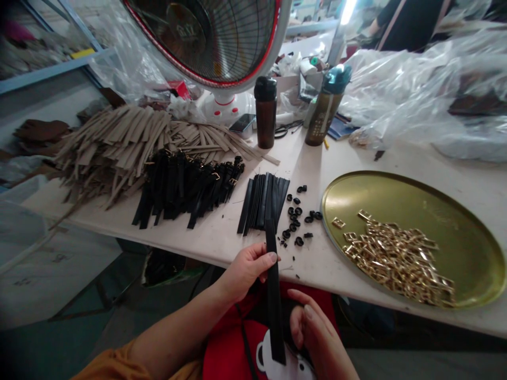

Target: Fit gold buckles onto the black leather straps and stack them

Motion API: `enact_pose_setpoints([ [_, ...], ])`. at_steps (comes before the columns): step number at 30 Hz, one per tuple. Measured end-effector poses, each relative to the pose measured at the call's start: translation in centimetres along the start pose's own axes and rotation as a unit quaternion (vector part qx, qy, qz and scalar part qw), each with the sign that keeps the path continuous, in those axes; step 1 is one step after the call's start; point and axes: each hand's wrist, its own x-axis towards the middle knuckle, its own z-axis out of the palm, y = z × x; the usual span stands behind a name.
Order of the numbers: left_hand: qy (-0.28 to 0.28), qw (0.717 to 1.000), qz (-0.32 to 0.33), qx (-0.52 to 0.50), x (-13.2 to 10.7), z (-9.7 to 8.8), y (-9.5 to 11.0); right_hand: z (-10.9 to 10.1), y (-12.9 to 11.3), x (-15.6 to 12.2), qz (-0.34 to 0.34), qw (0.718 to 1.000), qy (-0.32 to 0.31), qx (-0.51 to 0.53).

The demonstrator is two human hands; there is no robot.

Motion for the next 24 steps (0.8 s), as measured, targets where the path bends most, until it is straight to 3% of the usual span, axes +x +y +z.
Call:
enact_pose_setpoints([
  [13, 0.012, 0.997, -0.055, 0.043, 0.4, 0.3, -1.0, 1.4, -0.8, -0.5, 0.025, 0.998, 0.054, 0.002],
  [19, 0.021, 0.996, -0.072, 0.045, 0.9, 0.1, -0.3, 0.5, -2.7, 0.2, -0.034, 0.99, 0.078, -0.115],
  [22, 0.043, 0.995, -0.084, 0.037, 1.4, 0.0, 0.6, -0.8, -5.0, 0.9, -0.111, 0.952, 0.124, -0.257],
  [24, 0.045, 0.996, -0.079, 0.028, 1.7, 0.0, 1.1, -1.9, -7.0, 1.5, -0.179, 0.895, 0.172, -0.369],
])
